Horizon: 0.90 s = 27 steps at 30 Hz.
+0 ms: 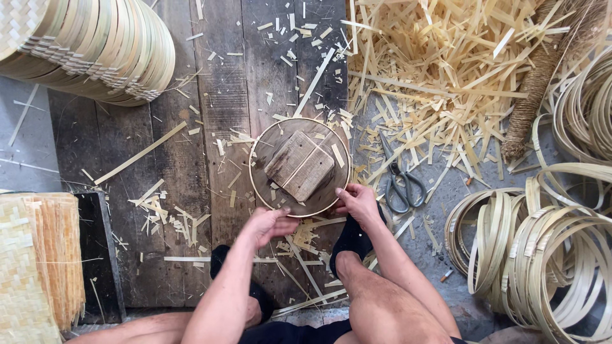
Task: The person constructs a circular base by weaving bamboo strips through a woven sheet and trimming the edges with shears.
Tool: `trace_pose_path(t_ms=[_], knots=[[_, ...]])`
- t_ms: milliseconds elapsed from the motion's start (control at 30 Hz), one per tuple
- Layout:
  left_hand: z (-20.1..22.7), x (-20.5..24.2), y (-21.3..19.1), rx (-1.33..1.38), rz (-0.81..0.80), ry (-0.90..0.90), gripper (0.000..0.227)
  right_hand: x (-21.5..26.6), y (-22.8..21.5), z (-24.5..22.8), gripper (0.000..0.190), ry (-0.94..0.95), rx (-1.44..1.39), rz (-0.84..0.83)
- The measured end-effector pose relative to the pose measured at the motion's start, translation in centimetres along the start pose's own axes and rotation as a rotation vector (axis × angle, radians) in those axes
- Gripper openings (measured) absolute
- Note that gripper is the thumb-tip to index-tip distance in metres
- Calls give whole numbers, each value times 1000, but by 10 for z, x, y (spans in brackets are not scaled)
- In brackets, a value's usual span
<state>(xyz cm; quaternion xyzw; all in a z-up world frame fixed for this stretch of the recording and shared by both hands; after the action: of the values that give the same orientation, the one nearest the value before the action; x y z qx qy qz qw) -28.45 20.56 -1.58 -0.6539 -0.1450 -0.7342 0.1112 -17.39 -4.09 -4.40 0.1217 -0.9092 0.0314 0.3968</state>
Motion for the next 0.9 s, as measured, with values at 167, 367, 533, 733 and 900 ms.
trace_pose_path(t_ms=[167,367,533,733,900], knots=[[90,23,-57,-754,550,164,37,11,-5,-47,37,-292,734,211],[179,-19,-44,-577,529,766,57,15,-11,-67,38,-246,948,277],[202,-29,-11,-605,333,524,55,14,-23,-131,40,-581,623,272],[183,81,19,-523,57,903,33,26,-11,-182,39,-639,273,-146],[164,159,52,-624,-124,859,39,62,0,-186,33,-685,182,-310]])
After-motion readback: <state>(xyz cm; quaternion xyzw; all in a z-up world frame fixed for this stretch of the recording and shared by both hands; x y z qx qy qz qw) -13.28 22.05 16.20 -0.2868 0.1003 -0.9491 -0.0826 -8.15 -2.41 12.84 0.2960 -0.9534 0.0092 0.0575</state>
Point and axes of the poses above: each hand's wrist, its own x-axis away from the middle knuckle, its own y-axis out of the palm, z = x × y, the point moved 7 cm from there along -x, towards the middle knuckle, and after that the axes turned 6 degrees about -y, right-handed, at the moved point
